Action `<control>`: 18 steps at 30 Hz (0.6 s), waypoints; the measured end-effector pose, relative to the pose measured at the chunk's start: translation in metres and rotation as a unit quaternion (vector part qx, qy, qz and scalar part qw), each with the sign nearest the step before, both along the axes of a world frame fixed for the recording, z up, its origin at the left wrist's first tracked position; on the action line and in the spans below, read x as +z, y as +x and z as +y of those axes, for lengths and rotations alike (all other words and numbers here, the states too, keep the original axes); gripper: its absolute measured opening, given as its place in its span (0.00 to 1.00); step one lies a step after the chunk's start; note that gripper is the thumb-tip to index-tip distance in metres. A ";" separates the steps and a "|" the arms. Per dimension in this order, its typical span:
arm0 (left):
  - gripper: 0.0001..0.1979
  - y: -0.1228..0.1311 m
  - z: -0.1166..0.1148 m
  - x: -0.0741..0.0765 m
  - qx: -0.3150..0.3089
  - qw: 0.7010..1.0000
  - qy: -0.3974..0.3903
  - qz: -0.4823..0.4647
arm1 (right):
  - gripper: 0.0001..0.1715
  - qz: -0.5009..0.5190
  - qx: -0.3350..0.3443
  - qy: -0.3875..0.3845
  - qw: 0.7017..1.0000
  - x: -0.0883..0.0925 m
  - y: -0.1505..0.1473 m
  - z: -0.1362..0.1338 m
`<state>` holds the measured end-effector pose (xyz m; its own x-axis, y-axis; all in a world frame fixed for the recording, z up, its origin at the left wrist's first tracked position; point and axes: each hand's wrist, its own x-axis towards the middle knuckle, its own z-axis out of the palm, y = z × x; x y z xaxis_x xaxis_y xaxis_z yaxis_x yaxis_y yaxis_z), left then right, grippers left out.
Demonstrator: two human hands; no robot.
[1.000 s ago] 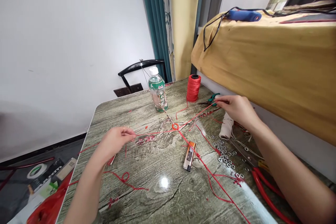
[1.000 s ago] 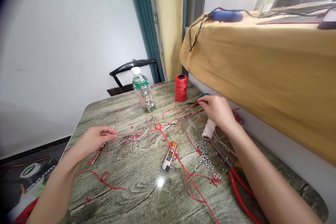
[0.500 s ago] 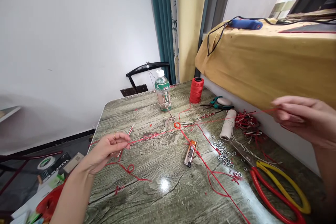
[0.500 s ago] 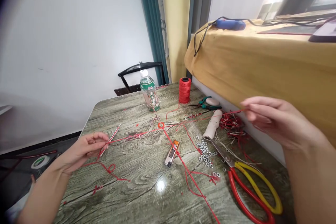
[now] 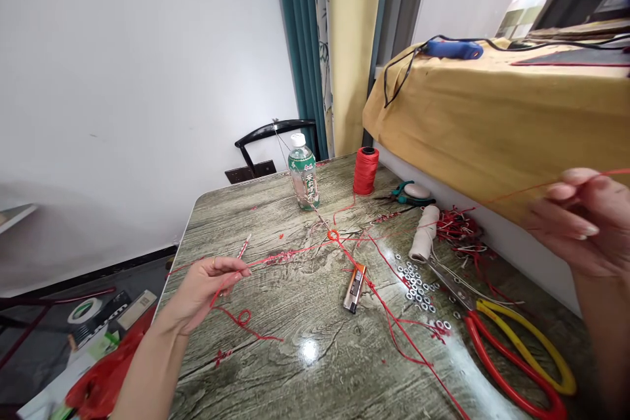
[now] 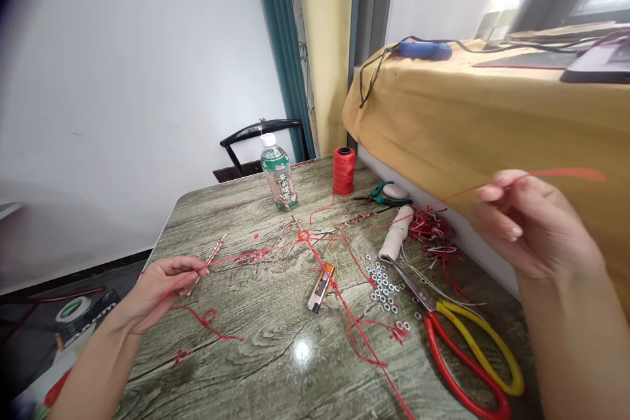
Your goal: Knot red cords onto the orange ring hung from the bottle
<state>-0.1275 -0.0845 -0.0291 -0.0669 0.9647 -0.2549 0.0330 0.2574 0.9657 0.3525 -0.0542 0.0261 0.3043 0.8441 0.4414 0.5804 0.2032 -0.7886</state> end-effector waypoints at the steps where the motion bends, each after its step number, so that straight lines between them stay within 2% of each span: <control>1: 0.08 0.005 0.001 0.003 0.005 1.000 0.008 0.001 | 0.24 0.078 0.061 -0.022 0.995 0.003 -0.008 0.002; 3: 0.09 0.018 0.004 0.009 0.019 0.999 0.028 0.004 | 0.19 0.161 0.140 -0.082 0.973 0.005 -0.028 0.008; 4: 0.09 0.026 0.005 0.011 0.022 0.999 0.042 0.012 | 0.18 0.150 0.167 -0.120 0.967 0.003 -0.039 0.011; 6: 0.07 0.044 0.008 0.014 0.004 0.996 0.079 0.038 | 0.15 0.068 0.229 -0.137 0.961 -0.006 -0.063 0.017; 8: 0.07 0.064 0.011 0.012 -0.013 0.996 0.076 0.041 | 0.14 0.026 0.277 -0.128 0.952 -0.019 -0.088 0.025; 12: 0.10 0.104 0.016 -0.002 -0.033 0.999 -0.002 -0.016 | 0.18 0.112 0.315 -0.244 0.910 -0.044 -0.129 0.035; 15: 0.13 0.128 0.021 -0.010 -0.005 0.995 -0.011 -0.099 | 0.15 0.150 0.343 -0.266 0.888 -0.050 -0.152 0.035; 18: 0.12 0.146 0.026 -0.010 0.041 0.988 0.011 -0.149 | 0.13 0.152 0.378 -0.256 0.877 -0.048 -0.168 0.033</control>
